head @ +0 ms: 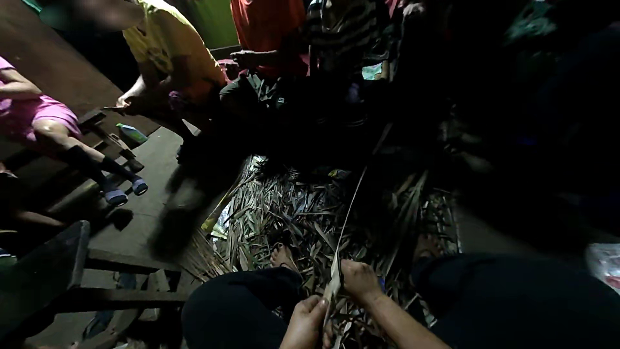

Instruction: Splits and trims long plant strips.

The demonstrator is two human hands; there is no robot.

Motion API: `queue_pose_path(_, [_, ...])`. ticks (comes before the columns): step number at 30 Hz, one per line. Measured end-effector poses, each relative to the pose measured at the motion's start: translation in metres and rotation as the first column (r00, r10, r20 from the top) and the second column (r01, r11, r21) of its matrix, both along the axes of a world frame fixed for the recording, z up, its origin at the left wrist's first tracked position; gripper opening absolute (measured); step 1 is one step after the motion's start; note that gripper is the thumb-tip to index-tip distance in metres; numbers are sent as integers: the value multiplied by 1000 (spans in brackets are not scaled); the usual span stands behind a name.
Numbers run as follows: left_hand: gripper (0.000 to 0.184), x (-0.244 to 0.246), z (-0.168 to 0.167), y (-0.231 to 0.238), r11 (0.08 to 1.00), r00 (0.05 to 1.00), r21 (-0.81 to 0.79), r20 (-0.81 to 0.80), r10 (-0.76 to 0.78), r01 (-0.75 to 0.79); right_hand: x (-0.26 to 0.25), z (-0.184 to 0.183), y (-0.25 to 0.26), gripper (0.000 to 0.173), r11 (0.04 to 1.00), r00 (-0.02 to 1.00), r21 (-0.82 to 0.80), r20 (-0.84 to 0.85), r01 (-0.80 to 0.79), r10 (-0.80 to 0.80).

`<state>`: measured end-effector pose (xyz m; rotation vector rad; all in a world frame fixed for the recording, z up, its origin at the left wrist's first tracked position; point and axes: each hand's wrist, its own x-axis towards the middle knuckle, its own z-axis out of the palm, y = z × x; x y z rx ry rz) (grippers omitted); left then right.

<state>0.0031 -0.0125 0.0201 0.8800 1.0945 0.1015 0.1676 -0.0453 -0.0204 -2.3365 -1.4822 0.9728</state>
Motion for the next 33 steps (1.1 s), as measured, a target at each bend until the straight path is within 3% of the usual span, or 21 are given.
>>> queue_pose_path(4, [24,-3,0,-2,1000,1000,10,2,-3,3,-1,-3,0,22,997,998,81,62,16,-21])
queue_pose_path(7, [24,-8,1,-5,999,999,5,5,-34,34,8,-1,8,28,998,997,-36,59,54,-52])
queue_pose_path(9, [25,-10,4,-7,999,999,-2,6,-48,48,24,1,16,33,972,984,-148,11,180,-180])
queue_pose_path(12, [26,-15,3,-10,999,999,-11,8,-48,48,55,-2,18,33,863,851,-136,-148,487,-504])
queue_pose_path(14, [25,-14,1,-7,999,999,-5,-6,-39,39,56,1,17,32,788,721,-95,-347,609,-600])
queue_pose_path(16, [25,-7,-1,-1,999,998,3,-19,-54,54,42,7,13,35,806,644,-112,-543,581,-539])
queue_pose_path(18, [27,2,-1,2,996,996,-7,-27,-87,87,32,11,10,31,885,579,-188,-696,425,-426])
queue_pose_path(20, [30,6,-1,3,991,990,-29,-35,-134,133,30,8,11,20,885,537,-192,-734,425,-417])
queue_pose_path(23, [34,-4,-3,2,980,983,-75,-21,-184,182,43,5,16,20,720,414,-194,-708,666,-573])
queue_pose_path(25, [32,-14,-6,1,987,989,-80,-35,-146,143,49,1,16,29,691,466,-138,-644,709,-607])
queue_pose_path(27, [30,-16,-8,2,996,997,-76,-62,-51,47,45,5,8,33,827,666,-97,-545,553,-509])
queue_pose_path(29, [26,-14,-11,7,996,997,-83,-69,39,-45,28,14,1,30,969,864,-117,-439,216,-246])
queue_pose_path(31, [25,-9,-15,11,992,994,-89,-67,84,-90,3,19,-5,27,989,939,-126,-342,-77,29])
queue_pose_path(33, [20,-3,-13,11,989,991,-90,-74,111,-118,-17,29,-9,26,965,952,-160,-259,-207,162])
